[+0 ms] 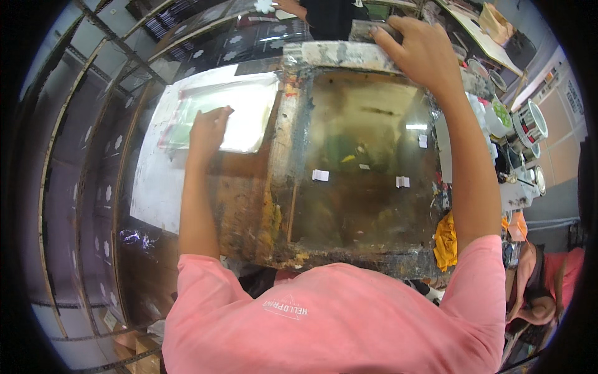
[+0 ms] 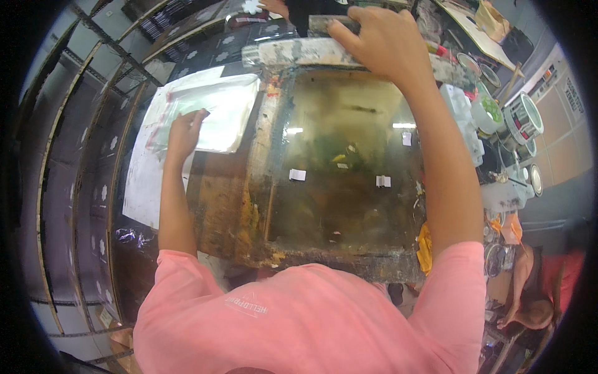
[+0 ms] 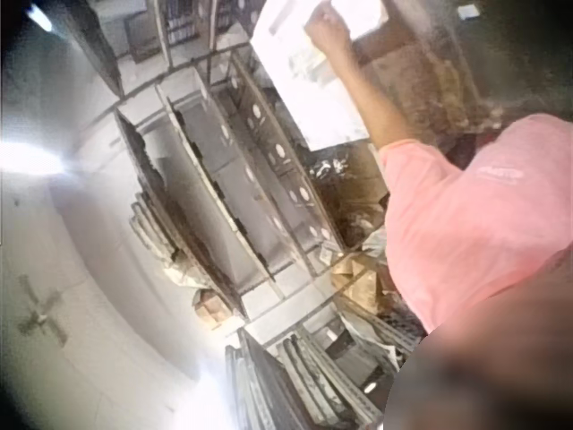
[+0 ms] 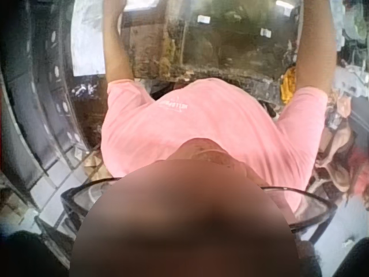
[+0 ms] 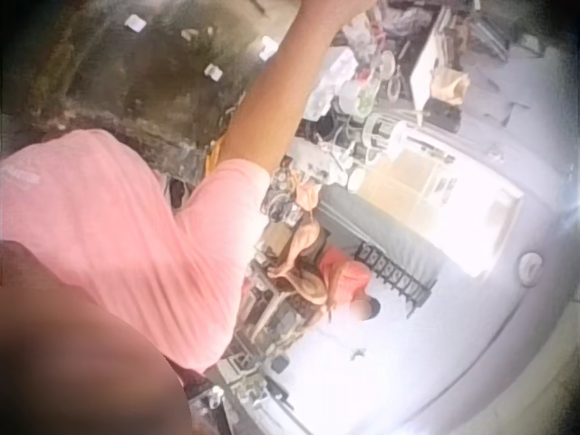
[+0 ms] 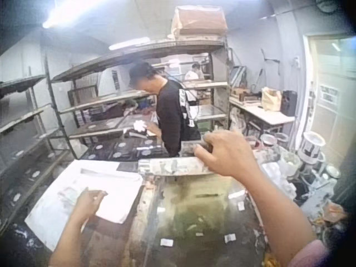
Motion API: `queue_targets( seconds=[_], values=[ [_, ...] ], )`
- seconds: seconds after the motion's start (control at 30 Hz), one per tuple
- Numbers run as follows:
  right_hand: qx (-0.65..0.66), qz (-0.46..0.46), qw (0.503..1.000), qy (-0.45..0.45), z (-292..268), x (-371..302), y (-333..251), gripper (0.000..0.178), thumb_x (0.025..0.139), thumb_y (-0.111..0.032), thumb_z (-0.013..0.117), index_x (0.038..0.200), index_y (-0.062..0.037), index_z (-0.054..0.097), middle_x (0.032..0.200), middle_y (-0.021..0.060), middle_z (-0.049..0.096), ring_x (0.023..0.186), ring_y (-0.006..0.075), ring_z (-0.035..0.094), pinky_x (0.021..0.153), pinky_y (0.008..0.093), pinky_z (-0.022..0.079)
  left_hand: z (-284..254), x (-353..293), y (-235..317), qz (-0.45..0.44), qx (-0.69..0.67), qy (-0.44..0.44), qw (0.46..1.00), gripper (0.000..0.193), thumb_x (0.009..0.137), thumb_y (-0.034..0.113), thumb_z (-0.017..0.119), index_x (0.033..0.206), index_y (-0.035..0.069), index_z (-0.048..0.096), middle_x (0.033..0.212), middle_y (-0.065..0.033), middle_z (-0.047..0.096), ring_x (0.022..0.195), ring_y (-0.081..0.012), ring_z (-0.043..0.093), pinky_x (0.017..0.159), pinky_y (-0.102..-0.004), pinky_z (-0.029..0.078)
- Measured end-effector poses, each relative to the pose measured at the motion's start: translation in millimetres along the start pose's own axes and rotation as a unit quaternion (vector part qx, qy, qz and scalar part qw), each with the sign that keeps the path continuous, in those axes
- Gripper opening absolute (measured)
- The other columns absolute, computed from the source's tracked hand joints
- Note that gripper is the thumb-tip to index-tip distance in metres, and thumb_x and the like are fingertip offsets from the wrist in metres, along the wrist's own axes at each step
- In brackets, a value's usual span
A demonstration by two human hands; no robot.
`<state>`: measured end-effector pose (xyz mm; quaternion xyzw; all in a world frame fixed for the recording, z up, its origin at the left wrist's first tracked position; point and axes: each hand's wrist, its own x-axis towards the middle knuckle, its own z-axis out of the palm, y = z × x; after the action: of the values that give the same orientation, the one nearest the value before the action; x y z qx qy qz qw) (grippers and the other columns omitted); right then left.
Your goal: The person repeatedly places a screen printing frame over a white sheet, pours white ink onto the screen, and uses a squeegee to pull the ink across the mesh. The person lifts the frame to reveal a flower-shaped print, then repeats the cycle multiple times.
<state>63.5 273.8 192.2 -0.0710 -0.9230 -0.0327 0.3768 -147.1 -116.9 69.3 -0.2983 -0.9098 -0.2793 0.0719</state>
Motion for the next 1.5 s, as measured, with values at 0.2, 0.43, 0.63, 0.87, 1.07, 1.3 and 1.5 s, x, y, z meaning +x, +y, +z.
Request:
queue_targets(
  seconds=[0.2, 0.43, 0.63, 0.87, 1.07, 1.3, 1.5],
  values=[
    [0.024, 0.024, 0.999, -0.014, -15.5, 9.9, -12.0, 0.05, 0.092, -0.048, 0.06, 0.076, -0.0013, 0.07, 0.078, 0.0224, 0.071, 0.08, 0.0413, 0.071, 0.079, 0.054, 0.051, 105.7, -43.3, 91.5, 0.143, 0.077, -0.068, 0.984, 0.044, 0.11, 0.035, 0.05, 0.098, 0.007, 0.081, 0.093, -0.0175, 0.078, 0.089, -0.0375, 0.073, 0.125, -0.0569, 0.029],
    [0.022, 0.009, 1.0, -0.017, -10.6, 9.2, -8.3, 0.053, 0.092, -0.048, 0.057, 0.073, -0.0009, 0.07, 0.078, 0.0225, 0.071, 0.081, 0.0409, 0.071, 0.08, 0.0539, 0.051, 233.8, -97.1, 175.6, 0.248, 0.014, -0.136, 0.959, 0.093, 0.089, 0.079, 0.059, 0.143, 0.003, 0.063, 0.151, -0.0261, 0.055, 0.145, -0.0432, 0.046, 0.126, -0.0661, 0.017],
    [0.037, -0.001, 0.999, -0.004, -11.2, 11.8, -7.6, 0.054, 0.092, -0.047, 0.054, 0.075, 0.0011, 0.073, 0.078, 0.0244, 0.071, 0.08, 0.0409, 0.071, 0.083, 0.0529, 0.052, 264.1, -108.1, 207.5, 0.308, -0.017, -0.171, 0.936, 0.126, 0.072, 0.097, 0.06, 0.155, 0.002, 0.051, 0.164, -0.0274, 0.039, 0.158, -0.0469, 0.027, 0.127, -0.0696, 0.008],
    [0.053, 0.009, 0.998, -0.012, -8.1, 15.9, -2.5, 0.056, 0.091, -0.046, 0.054, 0.075, 0.0041, 0.073, 0.073, 0.0273, 0.07, 0.075, 0.0433, 0.071, 0.078, 0.052, 0.056, 265.9, -113.2, 215.9, 0.338, -0.003, -0.165, 0.927, 0.127, 0.07, 0.098, 0.058, 0.151, 0.001, 0.055, 0.162, -0.0261, 0.043, 0.156, -0.0448, 0.031, 0.125, -0.0719, 0.006],
    [0.049, 0.009, 0.999, -0.007, -6.8, 18.0, -0.8, 0.056, 0.091, -0.047, 0.053, 0.078, 0.0036, 0.074, 0.076, 0.0277, 0.071, 0.078, 0.0434, 0.072, 0.08, 0.0522, 0.056, 261.6, -114.7, 216.1, 0.34, -0.018, -0.157, 0.927, 0.122, 0.07, 0.096, 0.06, 0.146, 0.0, 0.06, 0.157, -0.0238, 0.049, 0.152, -0.0443, 0.038, 0.126, -0.0713, 0.006],
    [0.028, 0.039, 0.999, -0.021, -13.3, 14.7, -9.8, 0.056, 0.091, -0.048, 0.055, 0.078, 0.0023, 0.074, 0.08, 0.0266, 0.072, 0.08, 0.0434, 0.071, 0.081, 0.0524, 0.054, 266.3, -116.7, 213.0, 0.341, -0.02, -0.13, 0.931, 0.12, 0.072, 0.096, 0.059, 0.145, 0.001, 0.062, 0.155, -0.0231, 0.052, 0.15, -0.0447, 0.041, 0.126, -0.0706, 0.006],
    [0.03, 0.047, 0.998, -0.035, -22.6, 12.7, -11.2, 0.054, 0.091, -0.048, 0.058, 0.076, 0.0023, 0.072, 0.078, 0.0253, 0.07, 0.081, 0.043, 0.069, 0.08, 0.0526, 0.051, 270.6, -117.8, 216.3, 0.353, -0.018, -0.121, 0.928, 0.119, 0.074, 0.097, 0.054, 0.142, 0.001, 0.064, 0.155, -0.022, 0.052, 0.149, -0.0432, 0.043, 0.126, -0.0707, 0.006]
  ],
)
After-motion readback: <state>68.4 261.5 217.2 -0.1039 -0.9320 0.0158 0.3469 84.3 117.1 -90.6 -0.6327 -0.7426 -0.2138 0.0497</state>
